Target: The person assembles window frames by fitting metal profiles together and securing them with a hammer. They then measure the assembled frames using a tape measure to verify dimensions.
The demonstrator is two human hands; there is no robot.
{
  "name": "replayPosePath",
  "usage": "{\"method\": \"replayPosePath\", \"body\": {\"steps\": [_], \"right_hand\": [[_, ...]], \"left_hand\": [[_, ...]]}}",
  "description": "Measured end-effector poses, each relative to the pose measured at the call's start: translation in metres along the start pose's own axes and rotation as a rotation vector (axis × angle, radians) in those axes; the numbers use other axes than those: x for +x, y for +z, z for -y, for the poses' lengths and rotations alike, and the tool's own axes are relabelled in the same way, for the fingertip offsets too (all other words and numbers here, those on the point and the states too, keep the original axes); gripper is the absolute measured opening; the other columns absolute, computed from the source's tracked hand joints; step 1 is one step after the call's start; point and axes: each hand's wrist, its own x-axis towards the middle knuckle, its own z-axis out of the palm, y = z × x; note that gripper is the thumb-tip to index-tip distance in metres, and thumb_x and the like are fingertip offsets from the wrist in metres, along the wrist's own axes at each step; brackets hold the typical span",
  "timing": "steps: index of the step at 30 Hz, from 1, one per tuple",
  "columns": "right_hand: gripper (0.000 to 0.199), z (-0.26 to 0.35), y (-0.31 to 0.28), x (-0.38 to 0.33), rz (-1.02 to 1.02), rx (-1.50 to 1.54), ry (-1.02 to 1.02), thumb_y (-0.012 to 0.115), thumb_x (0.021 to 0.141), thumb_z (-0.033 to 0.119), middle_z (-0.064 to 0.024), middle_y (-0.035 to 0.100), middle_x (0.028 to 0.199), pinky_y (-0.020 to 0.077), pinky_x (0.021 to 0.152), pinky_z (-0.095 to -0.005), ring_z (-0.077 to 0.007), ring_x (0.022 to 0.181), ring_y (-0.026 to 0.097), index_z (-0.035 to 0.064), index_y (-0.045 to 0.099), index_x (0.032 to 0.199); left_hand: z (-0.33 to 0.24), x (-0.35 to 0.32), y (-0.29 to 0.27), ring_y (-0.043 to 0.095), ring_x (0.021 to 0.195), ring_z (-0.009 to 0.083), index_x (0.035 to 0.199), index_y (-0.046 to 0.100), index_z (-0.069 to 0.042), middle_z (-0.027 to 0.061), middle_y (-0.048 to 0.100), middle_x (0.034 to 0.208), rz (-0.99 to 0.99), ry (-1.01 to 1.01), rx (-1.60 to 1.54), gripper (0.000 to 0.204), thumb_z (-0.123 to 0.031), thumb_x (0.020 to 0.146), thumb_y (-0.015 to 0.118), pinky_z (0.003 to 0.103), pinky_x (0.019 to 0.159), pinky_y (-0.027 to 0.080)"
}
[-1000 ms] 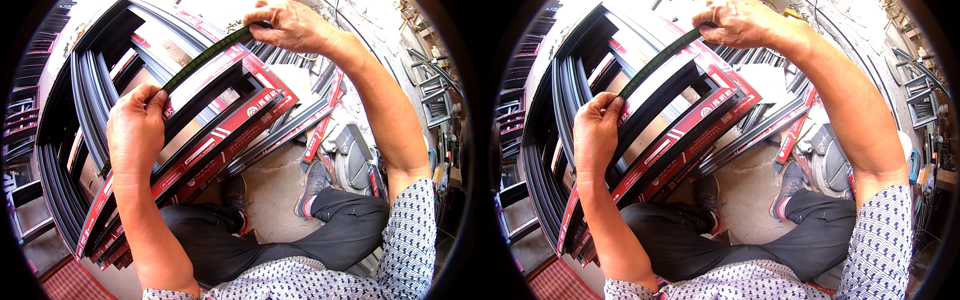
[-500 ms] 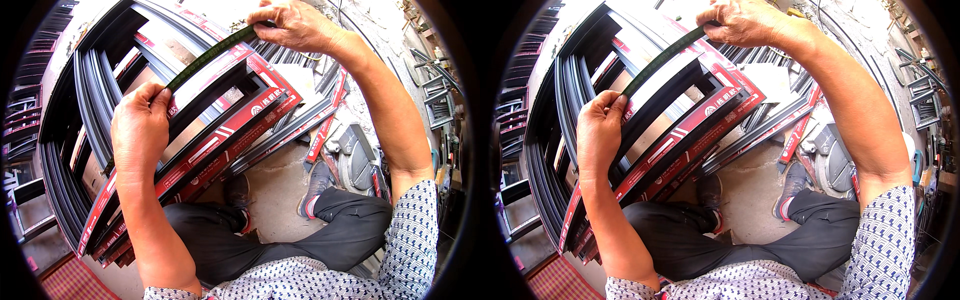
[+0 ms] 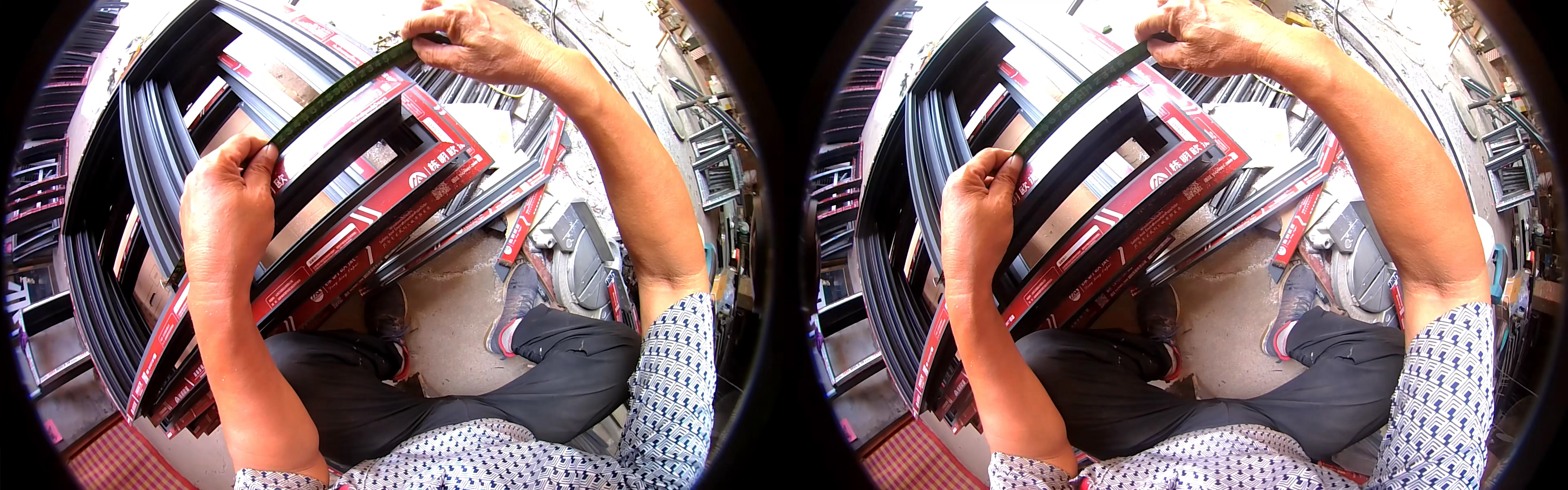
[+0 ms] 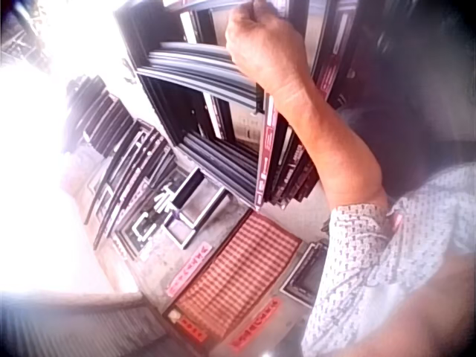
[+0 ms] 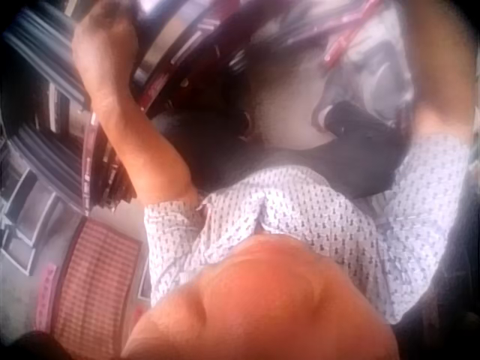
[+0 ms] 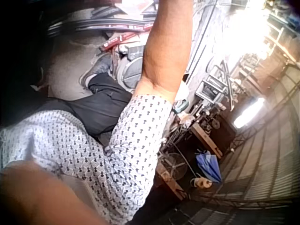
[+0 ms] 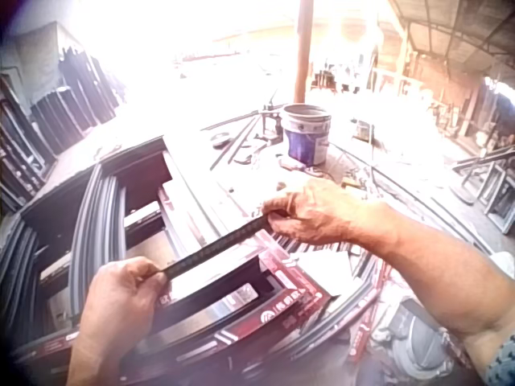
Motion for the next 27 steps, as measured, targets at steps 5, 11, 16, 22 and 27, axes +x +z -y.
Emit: {"method": "replayPosePath", "body": {"steps": [5, 11, 16, 22, 27], "right_hand": [[0.026, 0.007, -0.003, 0.000, 0.045, 0.003, 0.085, 0.061, 0.098, 0.029, -0.0164, 0.073, 0.087, 0.0558, 0.077, -0.0432, -0.0335, 0.081, 0.072, 0.0115, 0.073, 0.113], [0.026, 0.006, -0.004, 0.001, 0.044, 0.003, 0.069, 0.060, 0.098, 0.028, -0.0173, 0.073, 0.090, 0.0559, 0.080, -0.0437, -0.0345, 0.085, 0.071, 0.0102, 0.073, 0.113], [0.025, 0.003, -0.011, -0.002, -0.062, -0.038, -0.116, 0.062, 0.097, 0.025, -0.0184, 0.072, 0.096, 0.0544, 0.090, -0.0453, -0.0362, 0.095, 0.070, 0.0074, 0.073, 0.110], [0.021, -0.016, -0.009, -0.015, -0.211, -0.122, -0.179, 0.065, 0.096, 0.021, -0.0182, 0.069, 0.101, 0.0535, 0.091, -0.0461, -0.0366, 0.103, 0.067, 0.0062, 0.074, 0.107], [0.017, -0.004, -0.005, -0.040, -0.187, 0.062, -0.081, 0.071, 0.093, 0.017, -0.0140, 0.065, 0.094, 0.0529, 0.081, -0.0418, -0.0328, 0.091, 0.064, 0.0074, 0.075, 0.106]], "left_hand": [[0.003, 0.000, 0.001, 0.068, 0.067, 0.0269, 0.100, 0.076, -0.004, 0.0155, 0.068, 0.075, -0.003, 0.009, -0.004, 0.022, -0.024, 0.101, 0.067, 0.040, 0.070, 0.052], [0.001, -0.002, 0.000, 0.068, 0.068, 0.0272, 0.100, 0.076, -0.004, 0.0155, 0.069, 0.076, -0.022, 0.018, 0.006, 0.022, -0.024, 0.101, 0.067, 0.040, 0.071, 0.053], [-0.004, -0.002, -0.001, 0.070, 0.073, 0.0311, 0.098, 0.075, -0.004, 0.0163, 0.071, 0.080, -0.043, 0.053, 0.022, 0.022, -0.023, 0.101, 0.067, 0.041, 0.072, 0.053], [-0.020, -0.012, 0.004, 0.069, 0.082, 0.0373, 0.095, 0.073, -0.004, 0.0148, 0.071, 0.086, -0.158, 0.211, 0.027, 0.018, -0.021, 0.100, 0.067, 0.043, 0.074, 0.053], [-0.021, -0.025, 0.011, 0.068, 0.080, 0.0375, 0.095, 0.070, 0.000, 0.0140, 0.069, 0.086, -0.228, 0.389, 0.135, 0.015, -0.016, 0.098, 0.069, 0.042, 0.074, 0.052]]}}
